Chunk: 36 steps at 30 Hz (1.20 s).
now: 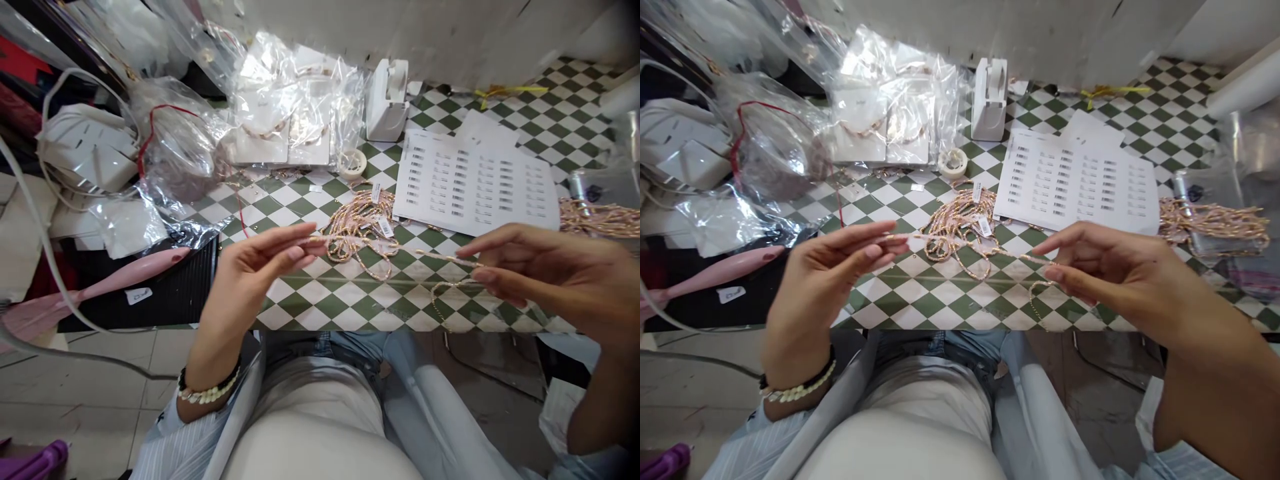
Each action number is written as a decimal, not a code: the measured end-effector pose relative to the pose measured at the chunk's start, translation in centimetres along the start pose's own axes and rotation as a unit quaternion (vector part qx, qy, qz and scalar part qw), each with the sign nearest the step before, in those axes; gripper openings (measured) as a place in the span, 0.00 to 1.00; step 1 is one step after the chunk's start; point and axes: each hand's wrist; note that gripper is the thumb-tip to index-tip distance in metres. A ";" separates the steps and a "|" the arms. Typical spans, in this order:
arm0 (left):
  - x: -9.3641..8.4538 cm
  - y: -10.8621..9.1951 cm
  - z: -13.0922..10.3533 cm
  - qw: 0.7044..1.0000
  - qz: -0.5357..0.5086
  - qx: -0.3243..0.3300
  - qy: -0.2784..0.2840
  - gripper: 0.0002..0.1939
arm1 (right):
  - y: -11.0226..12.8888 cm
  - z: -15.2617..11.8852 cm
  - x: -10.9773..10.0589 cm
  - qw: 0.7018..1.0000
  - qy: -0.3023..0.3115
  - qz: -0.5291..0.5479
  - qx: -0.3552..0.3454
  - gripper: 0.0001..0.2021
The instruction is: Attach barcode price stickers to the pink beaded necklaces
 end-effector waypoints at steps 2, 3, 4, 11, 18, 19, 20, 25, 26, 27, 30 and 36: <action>-0.6 -0.9 0.0 0.997 0.030 0.042 -0.056 0.09 | -1.3 0.3 0.0 0.999 0.040 -0.014 -0.005 0.14; -0.9 -1.3 0.1 0.994 0.040 0.059 -0.082 0.09 | -2.0 0.3 -0.1 0.998 0.062 -0.012 -0.002 0.15; -1.1 -1.6 0.1 0.990 0.049 0.077 -0.110 0.08 | -2.5 0.4 -0.1 0.997 0.071 -0.008 0.004 0.15; -2.2 -2.4 -1.0 0.901 0.211 0.204 -0.321 0.08 | -2.8 -0.1 0.8 0.997 0.080 0.007 0.012 0.17; -4.1 -2.1 -2.9 0.860 0.356 0.127 -0.343 0.09 | -3.1 0.7 2.5 0.989 0.141 -0.035 0.020 0.20; -4.5 -1.8 -3.2 0.847 0.386 0.116 -0.346 0.09 | -3.2 0.8 2.7 0.989 0.142 -0.046 0.020 0.21; -4.7 -1.6 -3.5 0.834 0.413 0.106 -0.350 0.09 | -3.3 0.9 2.9 0.989 0.139 -0.055 0.018 0.22; -4.9 -0.8 -5.1 0.766 0.557 0.050 -0.317 0.14 | -3.1 -0.2 3.4 0.995 0.062 -0.077 0.023 0.20; -4.5 -0.9 -5.3 0.736 0.602 0.069 -0.302 0.15 | -3.1 -0.7 3.4 0.996 0.010 -0.085 0.024 0.20; -3.9 -1.2 -5.3 0.704 0.645 0.100 -0.281 0.17 | -3.1 -1.1 3.3 0.994 -0.051 -0.091 0.030 0.20; -0.9 -2.2 -3.9 0.654 0.716 0.209 -0.129 0.21 | -3.4 -1.4 2.9 0.985 -0.153 0.001 0.073 0.20; 9.4 0.0 5.9 0.574 0.694 0.269 0.340 0.18 | -4.9 1.7 3.8 0.949 -0.065 0.288 0.111 0.21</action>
Point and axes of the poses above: each hand's wrist, its own z-axis towards the middle knuckle, its own x-axis out of the palm, y = z × x, and after that the axes turned 8 degrees about -z, right-handed
